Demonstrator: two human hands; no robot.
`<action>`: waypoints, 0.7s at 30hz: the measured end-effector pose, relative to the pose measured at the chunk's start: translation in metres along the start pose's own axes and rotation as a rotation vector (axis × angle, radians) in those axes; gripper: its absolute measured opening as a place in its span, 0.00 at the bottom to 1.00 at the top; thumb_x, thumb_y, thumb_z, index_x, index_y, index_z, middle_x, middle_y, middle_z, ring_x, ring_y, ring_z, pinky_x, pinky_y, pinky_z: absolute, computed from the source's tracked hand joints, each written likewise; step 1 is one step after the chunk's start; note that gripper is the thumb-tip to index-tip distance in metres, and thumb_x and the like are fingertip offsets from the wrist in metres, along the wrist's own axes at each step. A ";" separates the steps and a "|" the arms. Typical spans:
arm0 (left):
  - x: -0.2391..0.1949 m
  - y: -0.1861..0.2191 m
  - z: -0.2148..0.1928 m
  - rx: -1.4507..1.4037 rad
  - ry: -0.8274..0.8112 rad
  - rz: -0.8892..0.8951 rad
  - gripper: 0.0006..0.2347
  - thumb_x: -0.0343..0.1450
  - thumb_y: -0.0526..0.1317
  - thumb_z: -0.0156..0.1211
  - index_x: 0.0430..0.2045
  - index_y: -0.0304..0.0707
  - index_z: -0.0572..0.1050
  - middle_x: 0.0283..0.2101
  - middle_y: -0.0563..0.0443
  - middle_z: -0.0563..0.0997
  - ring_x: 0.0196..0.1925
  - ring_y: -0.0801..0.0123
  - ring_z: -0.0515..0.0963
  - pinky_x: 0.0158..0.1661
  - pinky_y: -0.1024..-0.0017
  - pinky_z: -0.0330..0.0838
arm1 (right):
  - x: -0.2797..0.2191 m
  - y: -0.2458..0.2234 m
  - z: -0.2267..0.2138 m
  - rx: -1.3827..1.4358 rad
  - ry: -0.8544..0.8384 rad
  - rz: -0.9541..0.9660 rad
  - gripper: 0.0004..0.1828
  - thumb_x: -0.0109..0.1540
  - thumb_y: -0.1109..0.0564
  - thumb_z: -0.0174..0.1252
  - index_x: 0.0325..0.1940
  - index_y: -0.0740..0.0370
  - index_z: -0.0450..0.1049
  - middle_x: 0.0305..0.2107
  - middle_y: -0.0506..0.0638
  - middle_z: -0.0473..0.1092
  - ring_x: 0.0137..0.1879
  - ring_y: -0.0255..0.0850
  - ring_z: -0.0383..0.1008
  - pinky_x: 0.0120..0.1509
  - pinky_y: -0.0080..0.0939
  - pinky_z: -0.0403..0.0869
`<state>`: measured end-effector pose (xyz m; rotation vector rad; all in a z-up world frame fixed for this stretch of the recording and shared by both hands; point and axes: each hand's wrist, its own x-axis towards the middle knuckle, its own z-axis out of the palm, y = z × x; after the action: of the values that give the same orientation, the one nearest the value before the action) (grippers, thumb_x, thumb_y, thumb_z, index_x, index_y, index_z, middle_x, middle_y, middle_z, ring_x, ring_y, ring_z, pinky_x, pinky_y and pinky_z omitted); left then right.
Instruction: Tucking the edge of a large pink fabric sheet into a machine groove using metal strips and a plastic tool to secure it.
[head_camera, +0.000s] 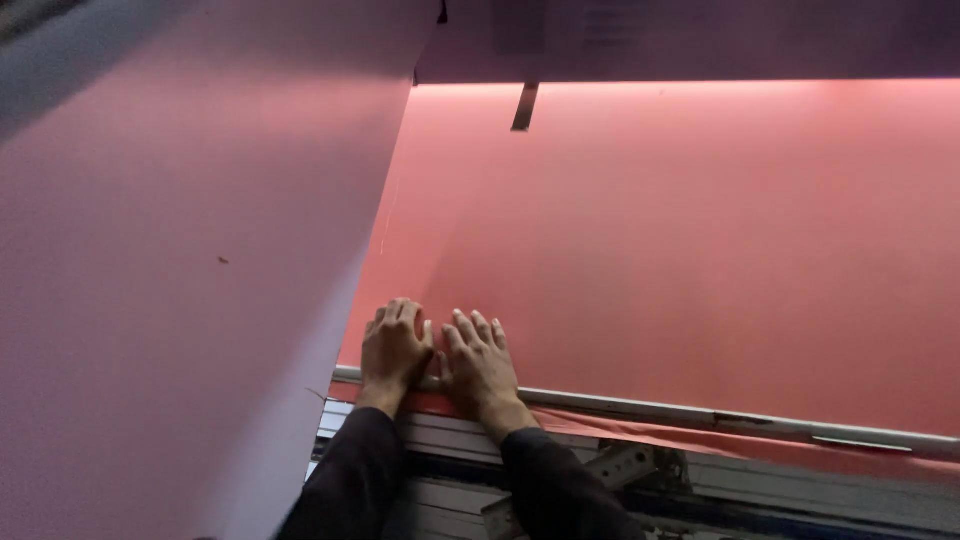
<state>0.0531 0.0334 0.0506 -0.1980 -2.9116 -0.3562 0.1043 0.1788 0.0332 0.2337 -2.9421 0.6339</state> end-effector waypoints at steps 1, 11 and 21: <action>0.000 0.001 0.005 -0.003 0.004 0.000 0.12 0.71 0.50 0.55 0.43 0.51 0.77 0.53 0.52 0.76 0.61 0.57 0.76 0.56 0.57 0.73 | -0.005 0.000 -0.008 -0.004 0.003 -0.002 0.26 0.65 0.41 0.49 0.66 0.47 0.66 0.70 0.51 0.60 0.77 0.53 0.55 0.80 0.64 0.53; -0.026 0.023 0.022 0.007 0.067 0.130 0.10 0.70 0.45 0.56 0.40 0.47 0.77 0.50 0.49 0.77 0.60 0.54 0.76 0.53 0.56 0.73 | -0.050 0.010 -0.049 0.032 -0.153 0.099 0.22 0.68 0.43 0.47 0.64 0.47 0.67 0.70 0.49 0.60 0.77 0.51 0.56 0.79 0.64 0.56; -0.198 0.114 -0.097 -0.259 0.189 0.193 0.15 0.71 0.43 0.47 0.47 0.41 0.78 0.63 0.43 0.75 0.71 0.53 0.67 0.62 0.53 0.62 | -0.199 -0.016 -0.108 -0.029 0.239 -0.019 0.30 0.61 0.50 0.51 0.66 0.65 0.68 0.72 0.60 0.55 0.79 0.56 0.48 0.80 0.65 0.43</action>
<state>0.2806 0.0977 0.1257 -0.4535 -2.6263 -0.6787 0.3112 0.2345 0.1075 0.1704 -2.7148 0.5728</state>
